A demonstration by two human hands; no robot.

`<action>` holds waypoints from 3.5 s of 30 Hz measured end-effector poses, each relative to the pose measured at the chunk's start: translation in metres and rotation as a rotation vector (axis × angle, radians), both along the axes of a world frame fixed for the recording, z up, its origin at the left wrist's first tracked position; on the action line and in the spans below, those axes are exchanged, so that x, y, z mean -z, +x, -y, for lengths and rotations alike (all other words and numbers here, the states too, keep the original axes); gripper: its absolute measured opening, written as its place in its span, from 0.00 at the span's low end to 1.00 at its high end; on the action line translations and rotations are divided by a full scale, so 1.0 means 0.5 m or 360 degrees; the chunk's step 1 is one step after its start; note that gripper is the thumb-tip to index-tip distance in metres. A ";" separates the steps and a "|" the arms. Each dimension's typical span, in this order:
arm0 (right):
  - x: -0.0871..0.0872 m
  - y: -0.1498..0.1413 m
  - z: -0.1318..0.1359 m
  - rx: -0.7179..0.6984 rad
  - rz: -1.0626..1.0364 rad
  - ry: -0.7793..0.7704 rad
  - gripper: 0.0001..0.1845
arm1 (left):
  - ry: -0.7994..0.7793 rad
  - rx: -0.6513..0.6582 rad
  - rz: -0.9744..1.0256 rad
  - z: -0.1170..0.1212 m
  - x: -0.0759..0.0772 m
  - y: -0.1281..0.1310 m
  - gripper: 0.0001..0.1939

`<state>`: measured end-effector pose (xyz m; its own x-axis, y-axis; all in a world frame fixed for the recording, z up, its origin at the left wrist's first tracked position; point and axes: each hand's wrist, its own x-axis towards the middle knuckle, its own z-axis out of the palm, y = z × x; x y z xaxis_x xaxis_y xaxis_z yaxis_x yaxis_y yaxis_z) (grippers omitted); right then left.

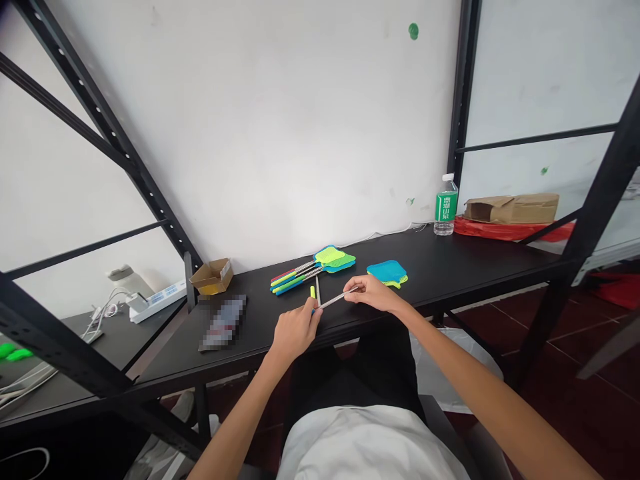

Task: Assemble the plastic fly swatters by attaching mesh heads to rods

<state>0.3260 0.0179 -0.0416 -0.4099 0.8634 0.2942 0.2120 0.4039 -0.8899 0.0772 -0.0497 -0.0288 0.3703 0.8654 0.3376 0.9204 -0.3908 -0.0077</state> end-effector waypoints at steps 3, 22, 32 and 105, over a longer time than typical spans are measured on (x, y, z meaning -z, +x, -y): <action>0.000 0.000 0.001 0.0021 0.0054 0.0009 0.14 | 0.0027 0.0010 0.0004 0.000 0.001 0.000 0.16; 0.001 0.000 -0.001 -0.0028 -0.0019 -0.0022 0.16 | 0.0049 0.0057 -0.0016 -0.006 0.007 -0.005 0.16; -0.005 0.001 0.005 -0.0008 0.0094 0.0043 0.15 | 0.0113 0.0066 0.0000 -0.006 0.011 -0.006 0.15; 0.007 -0.001 -0.004 -0.0072 0.0092 0.0122 0.16 | 0.0028 0.0061 -0.0028 0.002 -0.002 -0.001 0.18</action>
<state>0.3256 0.0200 -0.0451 -0.4664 0.8194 0.3333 0.2422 0.4807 -0.8428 0.0769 -0.0507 -0.0276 0.4089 0.8445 0.3460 0.9046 -0.4252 -0.0311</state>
